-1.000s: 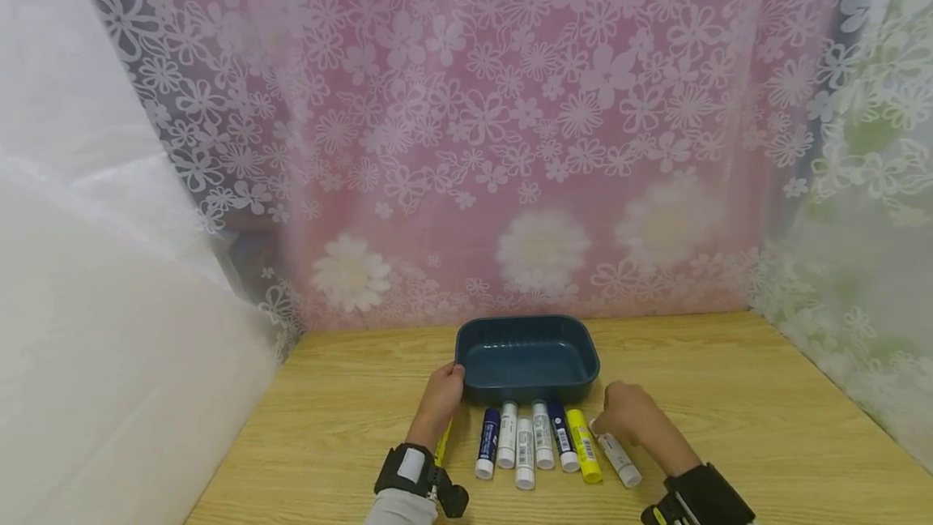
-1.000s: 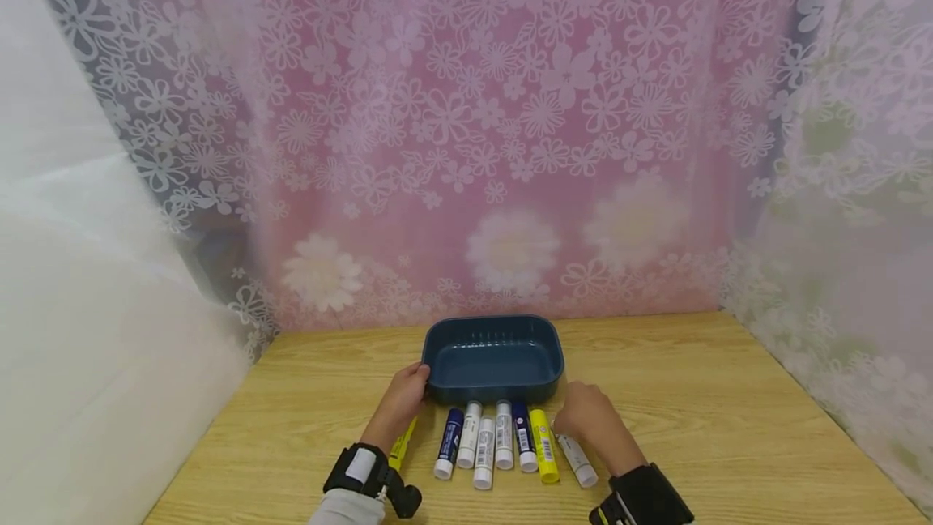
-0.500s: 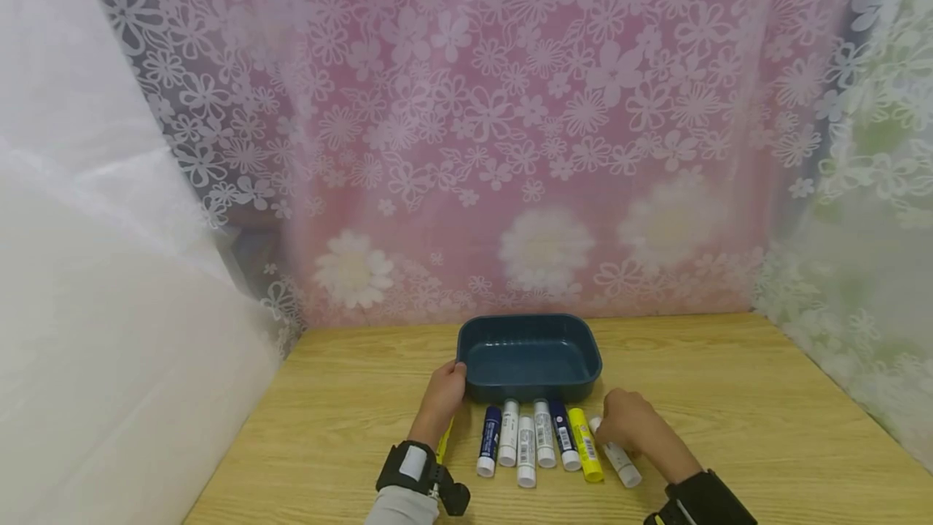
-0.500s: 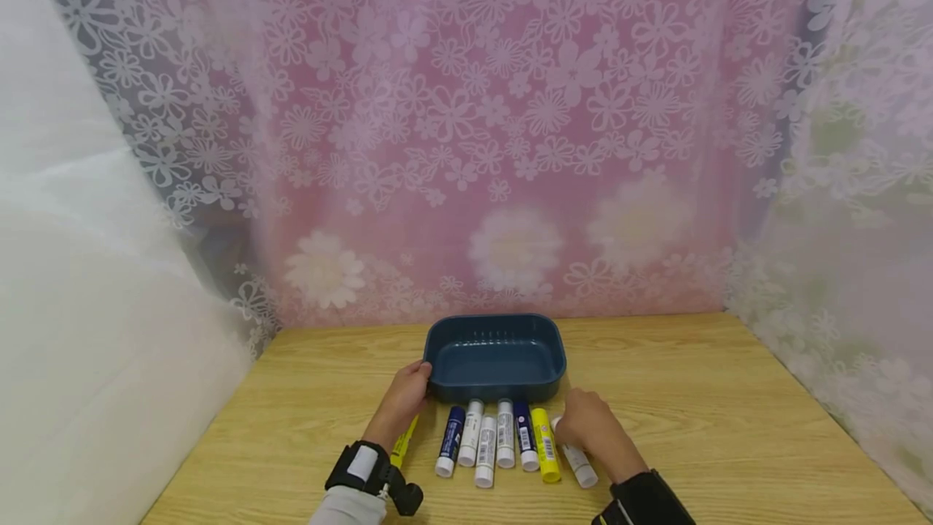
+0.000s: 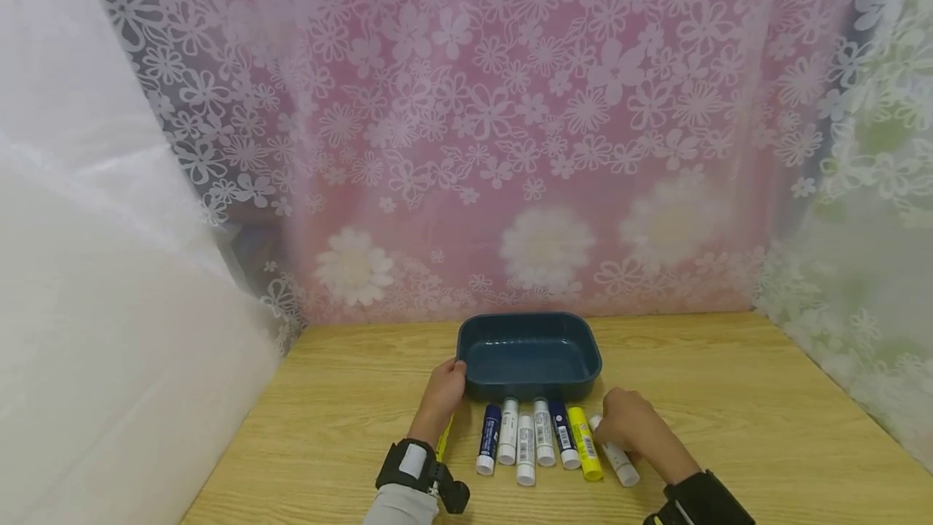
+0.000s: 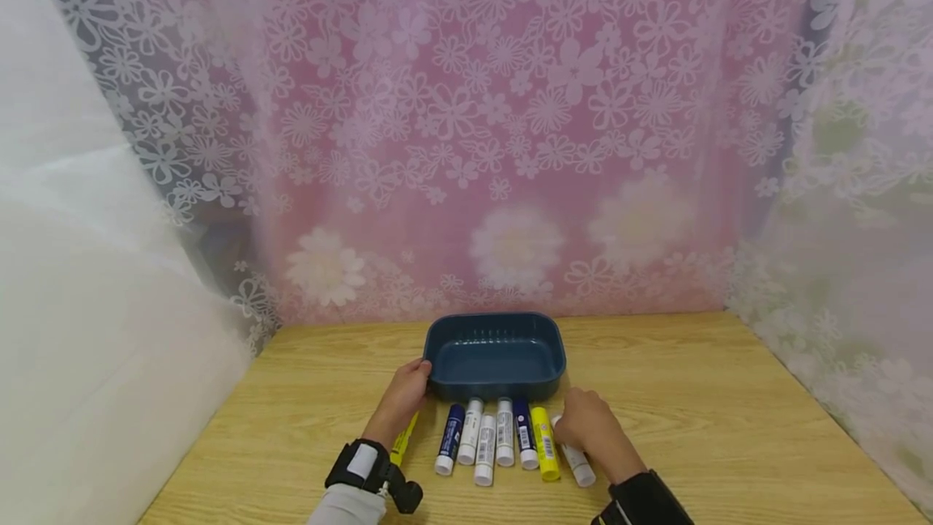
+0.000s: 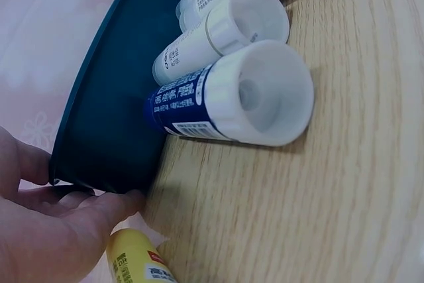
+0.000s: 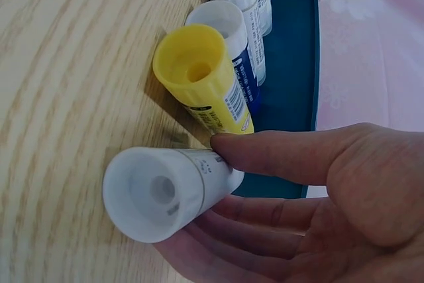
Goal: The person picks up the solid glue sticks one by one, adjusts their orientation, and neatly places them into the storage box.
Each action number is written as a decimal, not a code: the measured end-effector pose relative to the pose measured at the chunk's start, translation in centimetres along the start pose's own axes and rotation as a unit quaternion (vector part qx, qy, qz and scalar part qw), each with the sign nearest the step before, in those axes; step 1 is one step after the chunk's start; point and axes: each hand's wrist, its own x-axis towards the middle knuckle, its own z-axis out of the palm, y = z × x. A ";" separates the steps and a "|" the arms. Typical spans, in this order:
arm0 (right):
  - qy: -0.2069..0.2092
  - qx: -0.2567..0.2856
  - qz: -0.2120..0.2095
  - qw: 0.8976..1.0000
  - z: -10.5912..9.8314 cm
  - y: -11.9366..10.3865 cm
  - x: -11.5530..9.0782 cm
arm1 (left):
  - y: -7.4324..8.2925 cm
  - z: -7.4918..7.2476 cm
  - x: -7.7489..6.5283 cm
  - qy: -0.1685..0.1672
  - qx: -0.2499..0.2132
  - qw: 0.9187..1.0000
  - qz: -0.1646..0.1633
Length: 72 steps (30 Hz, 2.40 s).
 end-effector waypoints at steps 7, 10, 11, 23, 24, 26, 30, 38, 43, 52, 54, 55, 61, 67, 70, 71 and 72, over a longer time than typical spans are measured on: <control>0.004 0.002 -0.002 1.000 0.0 0.1 0.1 | 0.1 0.0 0.1 -0.001 0.002 1.000 0.000; 0.006 0.001 -0.005 1.000 0.0 0.2 0.1 | 0.1 0.0 0.2 -0.001 0.002 1.000 0.001; 0.006 0.001 -0.005 1.000 0.0 0.1 0.1 | 0.1 0.0 0.2 -0.001 0.002 1.000 0.001; 0.012 0.021 -0.003 1.000 -0.4 0.1 0.0 | -0.4 0.0 0.2 -0.002 0.003 1.000 -0.002; 0.017 0.023 -0.007 1.000 -0.6 0.1 0.0 | -0.4 0.0 0.3 -0.001 0.004 1.000 -0.003; 0.029 0.022 -0.013 0.999 -0.9 0.1 0.0 | -0.3 0.0 0.3 0.000 0.006 1.000 -0.004; 0.050 0.020 -0.026 0.998 -1.8 0.0 -0.1 | -0.2 0.0 0.3 0.000 0.008 1.000 -0.003; 0.040 0.034 -0.035 0.998 -4.1 -0.9 -0.2 | -0.2 0.0 0.1 0.001 0.009 1.000 -0.001; 0.033 0.039 -0.044 0.998 -5.4 -1.9 0.0 | -0.1 0.0 0.0 -0.001 0.010 1.000 -0.002; 0.078 0.031 -0.095 0.992 -7.2 -3.8 2.3 | -0.1 0.0 0.2 0.008 0.005 1.000 -0.012; 0.096 0.024 -0.106 0.989 -7.5 -4.1 3.0 | -0.2 0.0 0.2 0.009 0.006 1.000 -0.012; 0.103 0.020 -0.112 0.988 -7.7 -4.2 3.3 | -0.2 0.0 0.2 0.008 0.007 1.000 -0.011; 0.129 0.012 -0.122 0.984 -7.9 -5.0 5.0 | -0.3 -0.1 0.1 0.016 0.012 1.000 -0.010; 0.168 0.026 -0.143 0.975 -7.2 -4.6 7.4 | -0.1 -0.1 0.0 0.013 0.010 1.000 -0.014; 0.191 0.033 -0.157 0.968 -6.8 -4.0 8.6 | 0.0 -0.1 0.0 0.009 0.006 1.000 -0.014; 0.195 0.036 -0.161 0.967 -6.6 -3.8 9.0 | 0.0 0.0 0.0 0.008 0.006 1.000 -0.015; 0.198 0.039 -0.165 0.965 -6.4 -3.7 9.3 | 0.0 0.0 0.1 0.008 0.006 1.000 -0.015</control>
